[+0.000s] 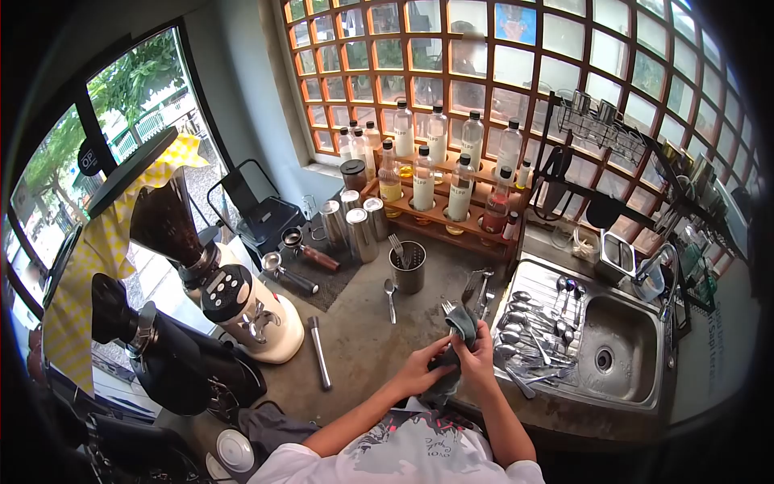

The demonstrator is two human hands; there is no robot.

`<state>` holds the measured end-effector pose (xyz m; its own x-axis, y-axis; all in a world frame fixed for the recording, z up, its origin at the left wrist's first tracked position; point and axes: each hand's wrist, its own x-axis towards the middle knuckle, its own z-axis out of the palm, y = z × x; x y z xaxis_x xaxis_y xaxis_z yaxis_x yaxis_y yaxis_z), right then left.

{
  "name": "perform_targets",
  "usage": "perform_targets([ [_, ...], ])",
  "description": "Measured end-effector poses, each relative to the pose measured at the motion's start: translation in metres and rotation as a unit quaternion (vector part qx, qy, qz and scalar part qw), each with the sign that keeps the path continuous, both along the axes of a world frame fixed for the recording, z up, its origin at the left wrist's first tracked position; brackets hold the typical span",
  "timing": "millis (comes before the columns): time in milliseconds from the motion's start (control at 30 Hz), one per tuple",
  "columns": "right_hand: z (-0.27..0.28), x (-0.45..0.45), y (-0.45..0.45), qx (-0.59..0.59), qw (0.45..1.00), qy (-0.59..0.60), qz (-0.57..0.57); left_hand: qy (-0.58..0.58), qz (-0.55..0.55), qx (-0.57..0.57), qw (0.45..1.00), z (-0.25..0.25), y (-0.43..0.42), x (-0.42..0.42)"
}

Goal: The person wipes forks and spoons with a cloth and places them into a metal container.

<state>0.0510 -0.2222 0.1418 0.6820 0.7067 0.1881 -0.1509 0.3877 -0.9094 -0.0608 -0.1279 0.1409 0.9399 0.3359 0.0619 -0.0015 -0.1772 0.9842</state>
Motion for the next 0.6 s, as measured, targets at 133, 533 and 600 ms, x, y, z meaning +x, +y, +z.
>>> perform_targets([
  [133, 0.004, 0.003, 0.001, 0.001, 1.0, -0.011, 0.02, -0.048, -0.002, 0.162, 0.986, -0.001, 0.013, -0.004],
  [533, -0.017, 0.014, -0.012, -0.093, 0.995, -0.023, 0.017, -0.09, 0.041, 0.286, 0.953, 0.013, 0.025, -0.016],
  [600, -0.006, 0.008, -0.014, -0.075, 0.996, 0.04, 0.01, -0.099, 0.044, 0.281, 0.954, 0.008, 0.024, -0.018],
])
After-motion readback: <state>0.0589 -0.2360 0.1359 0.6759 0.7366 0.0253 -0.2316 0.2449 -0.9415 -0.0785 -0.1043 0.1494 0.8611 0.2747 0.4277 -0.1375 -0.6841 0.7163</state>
